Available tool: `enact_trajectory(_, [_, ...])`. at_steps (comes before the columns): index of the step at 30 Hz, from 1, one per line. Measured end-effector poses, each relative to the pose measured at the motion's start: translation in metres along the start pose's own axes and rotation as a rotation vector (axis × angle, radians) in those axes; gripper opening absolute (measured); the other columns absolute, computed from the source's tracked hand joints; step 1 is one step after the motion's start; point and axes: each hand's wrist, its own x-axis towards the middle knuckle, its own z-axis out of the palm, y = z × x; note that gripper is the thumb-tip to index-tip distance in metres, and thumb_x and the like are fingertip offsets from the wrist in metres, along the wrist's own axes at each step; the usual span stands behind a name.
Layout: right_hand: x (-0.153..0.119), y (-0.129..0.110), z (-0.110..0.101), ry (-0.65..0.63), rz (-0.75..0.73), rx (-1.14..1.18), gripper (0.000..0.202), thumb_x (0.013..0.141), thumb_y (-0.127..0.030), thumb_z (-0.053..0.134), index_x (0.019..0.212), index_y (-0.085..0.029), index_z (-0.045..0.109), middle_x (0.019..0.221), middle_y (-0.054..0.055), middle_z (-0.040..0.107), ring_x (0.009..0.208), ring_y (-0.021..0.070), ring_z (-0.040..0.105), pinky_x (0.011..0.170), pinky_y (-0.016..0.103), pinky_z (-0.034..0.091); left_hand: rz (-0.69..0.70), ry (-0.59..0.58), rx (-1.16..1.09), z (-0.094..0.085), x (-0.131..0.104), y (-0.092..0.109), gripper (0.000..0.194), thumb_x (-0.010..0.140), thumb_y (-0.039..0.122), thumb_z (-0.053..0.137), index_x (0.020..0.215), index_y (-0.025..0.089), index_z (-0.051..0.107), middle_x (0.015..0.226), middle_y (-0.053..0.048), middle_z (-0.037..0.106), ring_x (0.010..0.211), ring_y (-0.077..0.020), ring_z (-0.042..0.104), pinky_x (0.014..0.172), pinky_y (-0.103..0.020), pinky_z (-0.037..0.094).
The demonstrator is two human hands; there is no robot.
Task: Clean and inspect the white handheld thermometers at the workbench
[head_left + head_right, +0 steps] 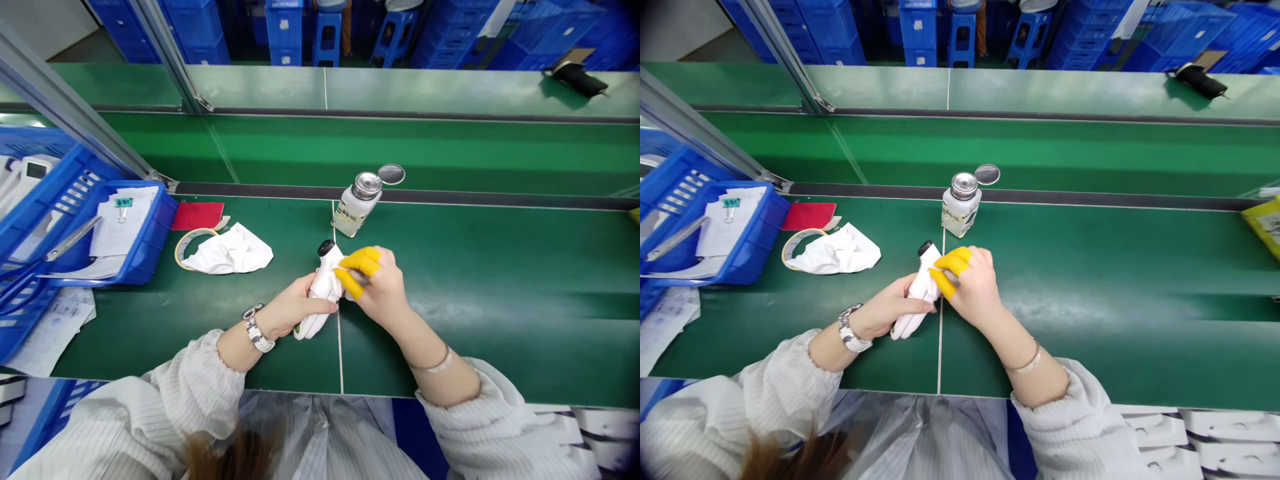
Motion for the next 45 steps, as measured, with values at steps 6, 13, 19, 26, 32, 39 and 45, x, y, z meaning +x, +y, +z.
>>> enact_trajectory(6, [0.008,0.022,-0.009,0.051,0.237,-0.075,0.010,0.079,-0.029,0.058,0.077,-0.021,0.063,0.076,0.003,0.064,0.074,0.0206,0.056,0.069,0.036,0.041,0.023,-0.061,0.018,0.002,0.001,-0.003,0.040,0.065,0.021,0.072,0.101,0.017,0.056,0.093,-0.003,0.060,0.088,-0.0178,0.056,0.079,-0.031,0.043])
enact_trajectory(13, [0.008,0.032,-0.019,0.188,0.368,0.104,0.006,0.077,-0.026,0.061,0.077,-0.020,0.061,0.073,0.001,0.062,0.069,0.0165,0.055,0.067,0.031,0.045,0.021,-0.081,-0.032,-0.001,0.000,0.001,0.043,0.065,0.019,0.073,0.104,0.017,0.056,0.101,-0.006,0.061,0.081,-0.0142,0.057,0.075,-0.029,0.043])
enact_trajectory(19, [0.006,0.029,-0.024,0.241,0.387,0.143,0.006,0.077,-0.022,0.061,0.082,-0.020,0.063,0.073,0.001,0.061,0.068,0.0157,0.053,0.068,0.032,0.044,0.019,-0.083,-0.139,-0.002,-0.001,0.003,0.041,0.064,0.016,0.072,0.103,0.016,0.056,0.103,-0.008,0.063,0.075,-0.0121,0.057,0.069,-0.025,0.044])
enact_trajectory(26, [0.004,0.019,-0.024,0.152,0.311,0.170,0.008,0.078,-0.022,0.061,0.085,-0.021,0.065,0.078,0.002,0.064,0.070,0.0155,0.055,0.069,0.031,0.045,0.025,-0.077,-0.182,-0.002,-0.001,0.002,0.038,0.064,0.016,0.072,0.099,0.016,0.057,0.102,-0.007,0.065,0.073,-0.0118,0.059,0.068,-0.025,0.044])
enact_trajectory(32, [0.003,0.021,-0.025,0.187,0.357,0.171,0.010,0.078,-0.024,0.060,0.086,-0.021,0.065,0.076,0.002,0.063,0.069,0.0154,0.054,0.068,0.031,0.046,0.023,-0.082,-0.197,-0.003,-0.001,0.002,0.038,0.066,0.016,0.070,0.101,0.016,0.056,0.105,-0.008,0.064,0.073,-0.0112,0.059,0.067,-0.023,0.044])
enact_trajectory(39, [0.002,0.024,-0.026,0.205,0.376,0.164,0.012,0.079,-0.024,0.059,0.089,-0.021,0.065,0.077,0.002,0.062,0.070,0.0161,0.055,0.071,0.033,0.046,0.038,-0.080,-0.182,-0.003,0.000,0.003,0.037,0.066,0.016,0.070,0.100,0.015,0.058,0.108,-0.009,0.064,0.073,-0.0115,0.058,0.065,-0.023,0.044])
enact_trajectory(45, [-0.002,0.027,-0.025,0.218,0.345,0.272,0.052,0.078,-0.031,0.058,0.128,-0.029,0.044,0.122,0.008,0.051,0.107,0.0266,0.051,0.091,0.046,0.041,0.022,-0.079,-0.168,-0.003,-0.001,0.003,0.039,0.065,0.017,0.071,0.102,0.015,0.057,0.107,-0.009,0.063,0.073,-0.0114,0.058,0.065,-0.022,0.044])
